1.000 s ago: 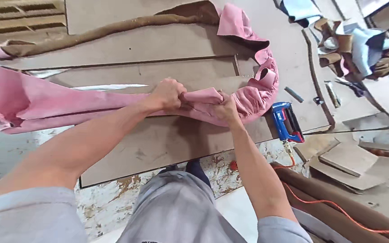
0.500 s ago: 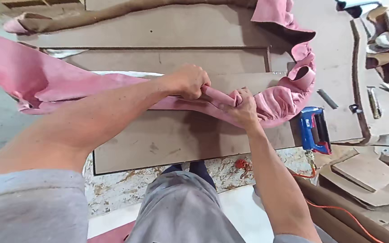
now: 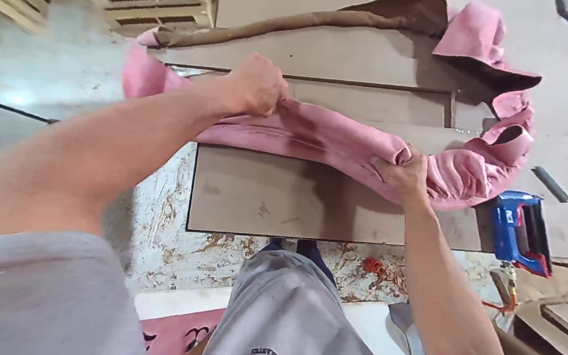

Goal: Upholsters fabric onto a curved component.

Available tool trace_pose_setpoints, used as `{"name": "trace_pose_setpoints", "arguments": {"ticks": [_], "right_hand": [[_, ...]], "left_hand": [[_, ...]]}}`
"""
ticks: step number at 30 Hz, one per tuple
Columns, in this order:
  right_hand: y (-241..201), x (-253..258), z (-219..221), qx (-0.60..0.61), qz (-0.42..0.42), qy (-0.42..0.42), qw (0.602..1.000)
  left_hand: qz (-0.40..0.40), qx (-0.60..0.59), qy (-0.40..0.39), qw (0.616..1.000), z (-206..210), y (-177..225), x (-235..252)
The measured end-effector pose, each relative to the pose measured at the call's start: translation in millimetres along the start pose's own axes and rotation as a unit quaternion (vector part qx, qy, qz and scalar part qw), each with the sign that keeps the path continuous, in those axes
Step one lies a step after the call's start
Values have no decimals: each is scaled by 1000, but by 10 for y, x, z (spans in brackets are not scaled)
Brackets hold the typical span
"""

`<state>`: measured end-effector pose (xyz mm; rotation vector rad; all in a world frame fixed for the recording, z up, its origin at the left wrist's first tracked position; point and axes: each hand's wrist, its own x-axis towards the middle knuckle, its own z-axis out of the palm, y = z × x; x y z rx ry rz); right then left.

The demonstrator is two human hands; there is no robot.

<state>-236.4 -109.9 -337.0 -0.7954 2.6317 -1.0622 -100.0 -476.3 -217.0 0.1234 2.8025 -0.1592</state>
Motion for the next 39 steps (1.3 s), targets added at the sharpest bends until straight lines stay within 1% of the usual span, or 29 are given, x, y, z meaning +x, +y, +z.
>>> {"name": "trace_pose_setpoints", "arguments": {"ticks": [2, 5, 7, 9, 10, 12, 14, 17, 19, 21, 22, 23, 25, 26, 28, 29, 31, 33, 35, 36, 37, 39], "right_hand": [[-45, 18, 14, 11, 3, -1, 1000], [-74, 14, 18, 24, 7, -8, 1000], [-61, 17, 7, 21, 15, -7, 1000], [-53, 28, 1, 17, 20, -8, 1000], [-57, 30, 6, 17, 19, -6, 1000], [-65, 30, 9, 16, 16, -4, 1000], [-63, 33, 4, 9, 13, -4, 1000], [-75, 44, 4, 3, 19, -6, 1000], [-87, 51, -8, -10, 32, -10, 999], [-152, 48, -30, -38, 42, -18, 998], [-238, 40, -26, -56, 33, -29, 997], [-369, 54, -13, -74, 5, -43, 996], [-739, 69, 76, -109, -61, -99, 987], [-916, 102, 192, -132, -88, -116, 981], [-1102, 229, 466, -159, -122, -116, 973], [-1120, 324, 560, -159, -131, -111, 972], [-1092, 489, 665, -166, -120, -105, 973], [-1008, 540, 706, -153, -119, -74, 978], [-869, 522, 728, -135, -153, -35, 978], [-836, 511, 724, -115, -175, -43, 977], [-849, 512, 700, -96, -189, -73, 974], [-928, 536, 637, -86, -165, -129, 974]], "left_hand": [[-10, -39, 17, 999, 80, -131, -51], [11, -130, 48, 990, 238, -317, -180], [-3, -210, 58, 976, 322, -289, -224], [-10, -261, 62, 963, 432, -166, -240], [-3, -258, 57, 965, 492, -104, -241], [24, -193, 53, 979, 635, -18, -209], [45, -167, 89, 981, 771, -46, -109], [26, -215, 122, 969, 888, -154, 74], [13, -254, 131, 958, 924, -160, 111], [6, -245, 141, 959, 921, -135, 106], [0, -238, 146, 960, 930, -120, 96], [-8, -233, 153, 960, 922, -120, 98], [-24, -225, 165, 960, 917, -109, 102], [-30, -224, 169, 959, 923, -94, 93], [-38, -228, 160, 960, 902, -78, 92], [-43, -230, 149, 961, 876, -99, 111], [-56, -235, 126, 962, 857, -154, 150], [-67, -238, 116, 962, 831, -167, 200], [-75, -245, 118, 959, 814, -74, 204], [-85, -253, 118, 956, 798, -13, 156], [-100, -262, 122, 952, 767, 43, 84], [-131, -291, 131, 939, 708, 197, -63]]}}
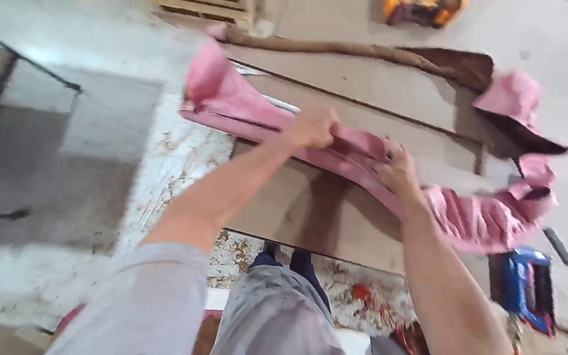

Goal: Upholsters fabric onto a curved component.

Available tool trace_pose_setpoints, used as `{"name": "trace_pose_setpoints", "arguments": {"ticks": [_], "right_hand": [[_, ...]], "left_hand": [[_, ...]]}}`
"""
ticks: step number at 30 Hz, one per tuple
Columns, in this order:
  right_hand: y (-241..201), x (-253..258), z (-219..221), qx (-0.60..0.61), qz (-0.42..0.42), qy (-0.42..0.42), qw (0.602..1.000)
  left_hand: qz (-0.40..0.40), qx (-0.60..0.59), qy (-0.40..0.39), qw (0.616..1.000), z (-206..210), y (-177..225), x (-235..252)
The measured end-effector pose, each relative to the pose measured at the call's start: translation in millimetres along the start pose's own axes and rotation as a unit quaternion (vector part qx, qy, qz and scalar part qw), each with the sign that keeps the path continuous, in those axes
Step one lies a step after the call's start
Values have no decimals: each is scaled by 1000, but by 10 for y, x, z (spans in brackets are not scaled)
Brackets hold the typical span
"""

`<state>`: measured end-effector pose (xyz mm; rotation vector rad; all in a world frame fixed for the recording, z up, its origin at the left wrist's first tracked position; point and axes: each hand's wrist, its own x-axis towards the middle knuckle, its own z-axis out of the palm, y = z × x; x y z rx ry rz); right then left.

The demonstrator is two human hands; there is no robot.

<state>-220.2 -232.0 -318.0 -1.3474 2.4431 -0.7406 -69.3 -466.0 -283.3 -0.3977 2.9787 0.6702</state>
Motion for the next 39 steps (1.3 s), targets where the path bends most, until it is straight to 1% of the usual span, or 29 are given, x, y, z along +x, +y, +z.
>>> {"name": "trace_pose_setpoints", "arguments": {"ticks": [2, 4, 5, 6, 7, 9, 11, 13, 16, 19, 23, 28, 32, 36, 39], "right_hand": [[72, -5, -41, 25, 4, -28, 999], [172, -9, -23, 40, 4, -34, 999], [200, -13, -3, 41, 7, -29, 999], [215, -14, 14, 38, 11, -22, 999], [220, -10, 26, 37, 15, -15, 999], [252, 10, 59, 35, 16, 4, 999], [293, -17, 90, 38, 15, 11, 999], [285, -13, 98, 43, 20, 9, 999], [234, 1, 97, 51, 37, 20, 998], [209, -4, 98, 59, 39, 19, 997], [230, -13, 109, 74, 41, 20, 996], [283, 15, 132, 78, 26, 25, 996], [284, -11, 120, 69, 25, 28, 997], [233, 2, 153, 73, 27, 34, 996], [171, -38, 86, 88, 34, 44, 995]], "left_hand": [[-16, -18, 13, 1000, 120, 102, -187], [22, -2, 29, 999, 186, 40, -365], [49, 22, 28, 998, 128, -85, -446], [61, 59, 20, 996, -2, -280, -530], [54, 99, 1, 994, -193, -530, -627], [9, 175, -60, 983, -633, -1122, -813], [-20, 238, -102, 966, -959, -1616, -937], [-35, 271, -89, 958, -1169, -1843, -964], [-62, 293, -70, 952, -1336, -1877, -876], [-65, 276, -48, 958, -1275, -1951, -881], [-87, 250, -39, 964, -1204, -1996, -881], [-99, 245, -33, 964, -1240, -2037, -910], [-97, 222, -13, 970, -1258, -2089, -939], [-124, 196, 11, 973, -1319, -2101, -1068], [-130, 181, 33, 974, -1334, -1993, -1078]]}}
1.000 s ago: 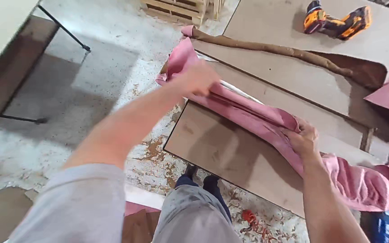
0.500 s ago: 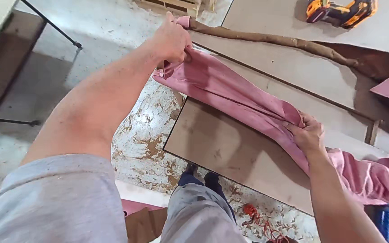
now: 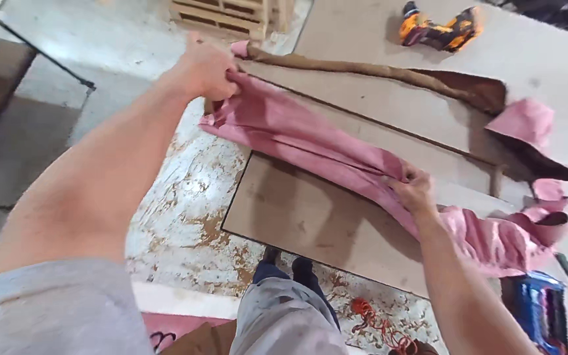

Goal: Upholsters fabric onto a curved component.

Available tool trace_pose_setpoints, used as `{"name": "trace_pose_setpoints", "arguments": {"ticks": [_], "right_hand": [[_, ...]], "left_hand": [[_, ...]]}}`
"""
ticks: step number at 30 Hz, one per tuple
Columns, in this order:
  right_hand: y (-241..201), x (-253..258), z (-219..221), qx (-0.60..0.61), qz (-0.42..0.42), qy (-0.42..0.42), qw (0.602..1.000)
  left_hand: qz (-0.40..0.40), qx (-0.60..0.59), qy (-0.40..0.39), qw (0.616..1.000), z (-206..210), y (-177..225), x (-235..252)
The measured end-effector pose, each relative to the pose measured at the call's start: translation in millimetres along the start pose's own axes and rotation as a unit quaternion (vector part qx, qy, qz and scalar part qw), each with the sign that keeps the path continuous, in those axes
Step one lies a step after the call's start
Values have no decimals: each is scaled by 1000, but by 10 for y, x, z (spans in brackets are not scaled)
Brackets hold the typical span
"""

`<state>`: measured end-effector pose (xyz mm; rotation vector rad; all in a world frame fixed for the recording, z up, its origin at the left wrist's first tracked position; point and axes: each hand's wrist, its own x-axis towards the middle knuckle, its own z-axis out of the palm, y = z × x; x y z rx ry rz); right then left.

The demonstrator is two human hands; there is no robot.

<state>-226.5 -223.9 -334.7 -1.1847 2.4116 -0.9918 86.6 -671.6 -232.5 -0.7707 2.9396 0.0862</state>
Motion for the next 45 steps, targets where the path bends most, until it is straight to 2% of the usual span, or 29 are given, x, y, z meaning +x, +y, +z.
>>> {"name": "trace_pose_setpoints", "arguments": {"ticks": [3, 7, 10, 13, 14, 15, 16, 17, 18, 20, 22, 25, 27, 30, 32, 34, 37, 40, 45], "right_hand": [[-83, 32, 9, 6, 9, 1, 1000], [-202, -23, -38, 20, 44, 5, 999], [-186, -111, -67, -6, 6, -21, 1000], [-60, -208, -223, 89, -97, -104, 986], [-34, -211, -357, 147, -99, -147, 973], [12, -179, -514, 180, -85, -154, 968], [79, -136, -669, 171, -59, -98, 979], [180, -57, -840, 98, -34, -4, 995], [321, 48, -1026, -24, -1, 92, 995], [714, 315, -1413, -198, 61, 226, 952], [1101, 592, -1751, -248, 148, 227, 930], [1589, 920, -1860, -194, 212, 176, 942], [1833, 1051, -1709, -127, 196, 212, 949], [1939, 1093, -1597, -56, 166, 286, 942], [1955, 1059, -1578, -48, 154, 296, 941], [1955, 1063, -1617, -45, 142, 291, 945], [1929, 1000, -1622, -16, 130, 305, 943], [1904, 899, -1652, 18, 116, 326, 938], [1816, 794, -1643, 53, 114, 371, 920]], "left_hand": [[25, -52, 40, 998, -27, 146, -71], [71, -92, 67, 991, -221, 614, 5], [95, -129, 67, 985, -417, 1024, 119], [105, -159, 34, 981, -431, 1512, 391], [106, -171, 10, 979, -390, 1686, 494], [113, -180, -12, 977, -319, 1841, 616], [124, -179, -31, 975, -232, 1996, 749], [137, -168, -47, 975, -156, 2156, 877], [151, -152, -57, 975, -93, 2328, 989], [184, -121, -59, 974, -40, 2696, 1225], [222, -94, -43, 970, -23, 3052, 1517], [256, -71, -23, 964, 3, 3563, 2107], [261, -74, -11, 962, -6, 3934, 2545], [291, -68, 37, 954, 108, 4448, 3237], [332, -46, 54, 941, 279, 4674, 3723], [344, -29, 26, 938, 297, 4919, 4052], [355, -56, -25, 933, 220, 5255, 4177], [381, -101, 28, 919, 384, 5262, 4163], [320, -110, 138, 931, 554, 5060, 3785]]}}
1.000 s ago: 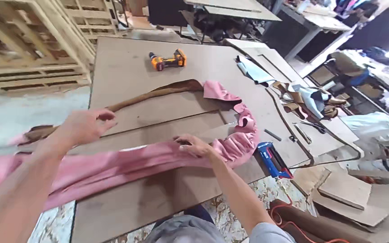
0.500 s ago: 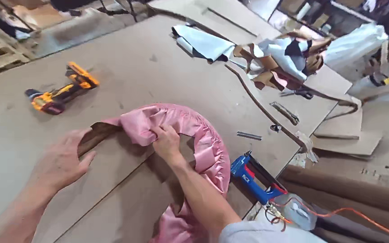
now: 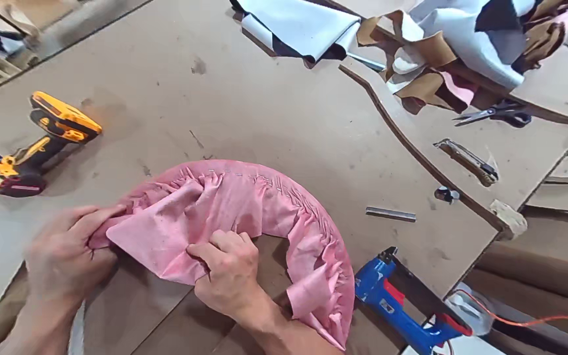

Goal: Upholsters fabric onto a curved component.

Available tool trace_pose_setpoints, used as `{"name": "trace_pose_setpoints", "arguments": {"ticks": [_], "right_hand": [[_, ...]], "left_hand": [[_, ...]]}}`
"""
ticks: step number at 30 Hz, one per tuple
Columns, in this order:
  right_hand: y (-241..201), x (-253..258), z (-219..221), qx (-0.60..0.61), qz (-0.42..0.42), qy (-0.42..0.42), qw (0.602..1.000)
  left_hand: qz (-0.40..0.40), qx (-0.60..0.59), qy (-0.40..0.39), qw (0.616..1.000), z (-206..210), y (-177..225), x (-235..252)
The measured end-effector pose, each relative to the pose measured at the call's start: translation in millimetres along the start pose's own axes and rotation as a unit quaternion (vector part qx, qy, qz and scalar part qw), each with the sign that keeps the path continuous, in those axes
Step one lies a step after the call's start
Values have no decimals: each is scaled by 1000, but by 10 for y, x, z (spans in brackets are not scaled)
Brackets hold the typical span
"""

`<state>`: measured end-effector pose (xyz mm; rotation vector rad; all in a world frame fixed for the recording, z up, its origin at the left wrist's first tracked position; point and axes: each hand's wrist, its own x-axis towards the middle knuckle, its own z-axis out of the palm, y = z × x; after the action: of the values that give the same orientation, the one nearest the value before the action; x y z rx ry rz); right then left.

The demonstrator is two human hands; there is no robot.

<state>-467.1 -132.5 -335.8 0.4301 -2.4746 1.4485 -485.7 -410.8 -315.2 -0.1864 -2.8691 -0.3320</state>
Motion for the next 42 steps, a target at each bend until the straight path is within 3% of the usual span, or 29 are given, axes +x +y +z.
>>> {"name": "trace_pose_setpoints", "arguments": {"ticks": [3, 9, 12, 18, 24, 30, 35, 39, 42], "right_hand": [[-21, -33, -41, 22, 19, 20, 999], [17, -37, -142, 88, 26, 12, 996], [24, -47, -150, 94, 19, 5, 995], [46, -28, -190, 86, 7, -10, 996], [108, 1, -290, 88, -4, -46, 995], [158, 41, -336, 42, -33, -93, 994], [185, 42, -323, 20, -53, -101, 993], [204, 39, -352, 16, -62, -110, 992], [205, 24, -327, 18, -63, -103, 993]], "left_hand": [[-28, 5, 57, 998, 29, 253, -109], [52, 17, 178, 982, -20, 335, -196], [60, 9, 193, 979, -10, 443, -306], [-21, -54, 212, 976, 52, 768, -383], [-25, -102, 252, 962, 70, 800, -392], [-20, -130, 236, 963, 81, 803, -442], [-54, -74, 241, 966, 71, 878, -493], [-194, 97, 103, 971, -293, 768, -621], [-148, 137, 79, 976, -502, 504, -809]]}}
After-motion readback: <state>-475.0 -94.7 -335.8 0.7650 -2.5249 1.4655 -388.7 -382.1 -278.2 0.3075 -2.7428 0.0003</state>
